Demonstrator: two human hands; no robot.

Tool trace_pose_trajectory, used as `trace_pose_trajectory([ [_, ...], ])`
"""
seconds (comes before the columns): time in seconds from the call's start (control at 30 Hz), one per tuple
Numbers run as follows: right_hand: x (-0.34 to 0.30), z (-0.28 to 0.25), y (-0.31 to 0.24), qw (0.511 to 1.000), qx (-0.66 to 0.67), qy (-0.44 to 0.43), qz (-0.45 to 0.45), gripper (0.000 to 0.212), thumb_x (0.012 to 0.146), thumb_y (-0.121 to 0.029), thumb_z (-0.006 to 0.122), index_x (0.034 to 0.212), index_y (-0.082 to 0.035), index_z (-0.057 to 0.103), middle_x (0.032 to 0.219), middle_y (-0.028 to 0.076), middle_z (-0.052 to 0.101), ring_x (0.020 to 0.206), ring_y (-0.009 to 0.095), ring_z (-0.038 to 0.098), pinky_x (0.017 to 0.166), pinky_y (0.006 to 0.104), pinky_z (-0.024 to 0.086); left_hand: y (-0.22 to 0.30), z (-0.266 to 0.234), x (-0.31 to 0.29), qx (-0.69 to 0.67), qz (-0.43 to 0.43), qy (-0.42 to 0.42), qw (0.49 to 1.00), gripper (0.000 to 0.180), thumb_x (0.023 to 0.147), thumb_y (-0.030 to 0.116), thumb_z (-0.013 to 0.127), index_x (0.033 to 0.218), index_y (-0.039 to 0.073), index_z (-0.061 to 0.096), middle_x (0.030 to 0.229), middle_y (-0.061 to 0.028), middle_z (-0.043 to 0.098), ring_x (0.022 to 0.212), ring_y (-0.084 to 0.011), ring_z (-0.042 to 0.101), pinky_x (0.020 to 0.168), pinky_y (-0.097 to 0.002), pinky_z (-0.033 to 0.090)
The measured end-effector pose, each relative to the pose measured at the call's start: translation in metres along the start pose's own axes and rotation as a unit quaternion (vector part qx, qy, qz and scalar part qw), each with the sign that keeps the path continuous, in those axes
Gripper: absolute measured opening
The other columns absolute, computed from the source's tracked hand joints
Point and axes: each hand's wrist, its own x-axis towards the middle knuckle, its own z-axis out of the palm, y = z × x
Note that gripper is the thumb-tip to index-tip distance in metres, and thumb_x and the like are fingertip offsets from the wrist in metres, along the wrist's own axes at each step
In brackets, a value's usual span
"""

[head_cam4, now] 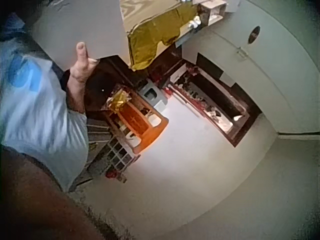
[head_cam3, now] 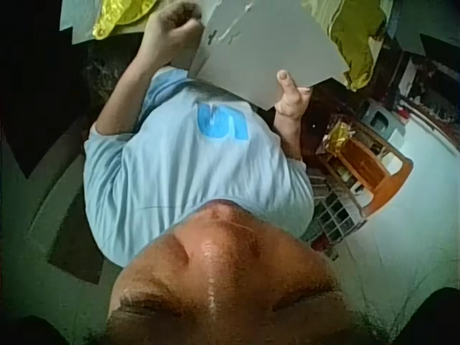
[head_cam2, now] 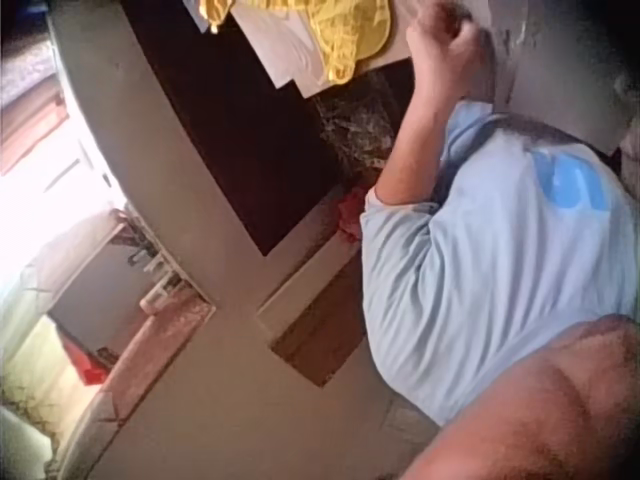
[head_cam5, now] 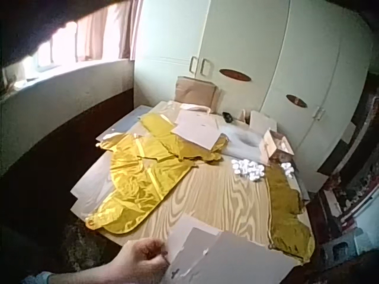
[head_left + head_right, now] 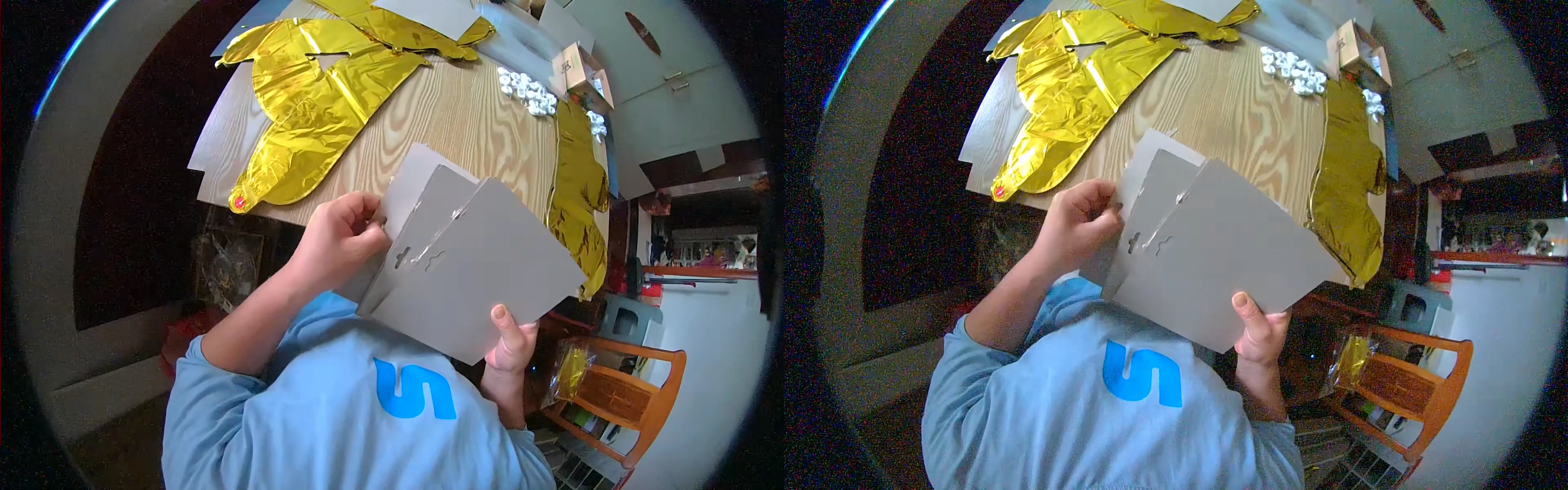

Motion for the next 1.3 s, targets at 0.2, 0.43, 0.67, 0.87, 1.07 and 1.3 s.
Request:
trace_pose_trajectory([
  [0.2,0.001,-0.005,0.003,0.998,0.046,-0.001,0.035,0.046,0.079,-0.007,0.065,0.122,-0.003,0.05,0.114,0.009,0.056,0.103,0.022,0.055,0.092,0.0356,0.043,0.001,-0.025,-0.002,-0.269,-0.09,-0.162,0.945,0.017,0.085,0.006,0.061,0.101,0.001,0.062,0.092,-0.0022,0.065,0.082,-0.0076,0.061,0.076,-0.0242,0.049],
  [0.43,0.001,-0.008,0.008,0.994,0.088,0.014,0.065,0.049,0.079,-0.007,0.065,0.126,-0.003,0.049,0.118,0.01,0.056,0.107,0.024,0.055,0.094,0.0382,0.043,0.001,-0.04,-0.002,-0.416,-0.162,-0.254,0.858,0.022,0.086,0.004,0.061,0.108,0.0,0.062,0.1,-0.0103,0.067,0.09,-0.0179,0.065,0.082,-0.032,0.052],
  [0.67,0.001,-0.007,0.01,0.994,0.084,0.02,0.07,0.053,0.077,-0.009,0.067,0.127,-0.003,0.048,0.12,0.011,0.055,0.109,0.026,0.054,0.095,0.0393,0.043,-0.014,-0.038,0.001,-0.414,-0.135,-0.266,0.86,0.018,0.084,0.004,0.063,0.102,0.002,0.065,0.096,-0.0098,0.068,0.087,-0.0189,0.066,0.081,-0.033,0.053],
  [0.87,0.002,-0.005,0.008,0.996,0.069,0.027,0.057,0.055,0.077,-0.009,0.068,0.127,-0.002,0.047,0.12,0.011,0.055,0.108,0.026,0.054,0.095,0.0392,0.043,-0.014,-0.03,-0.005,-0.439,-0.177,-0.229,0.851,0.018,0.082,0.007,0.066,0.099,0.004,0.066,0.094,-0.0075,0.068,0.084,-0.0182,0.066,0.076,-0.0332,0.054],
  [1.07,0.0,0.005,0.007,0.997,0.054,-0.006,0.051,0.051,0.078,-0.009,0.066,0.125,-0.002,0.048,0.117,0.011,0.056,0.105,0.025,0.055,0.093,0.0381,0.043,-0.02,-0.014,-0.016,-0.398,-0.225,-0.154,0.876,0.02,0.081,0.011,0.069,0.099,0.003,0.065,0.091,-0.0051,0.067,0.079,-0.0153,0.065,0.073,-0.0309,0.054],
  [1.3,0.004,0.001,0.01,0.996,0.069,0.01,0.055,0.048,0.079,-0.009,0.065,0.124,-0.003,0.049,0.117,0.01,0.056,0.106,0.025,0.055,0.093,0.0389,0.044,-0.016,-0.045,-0.031,-0.147,-0.156,-0.101,0.971,0.022,0.084,0.01,0.064,0.104,0.0,0.065,0.089,-0.0053,0.066,0.08,-0.0115,0.062,0.071,-0.0268,0.053],
])
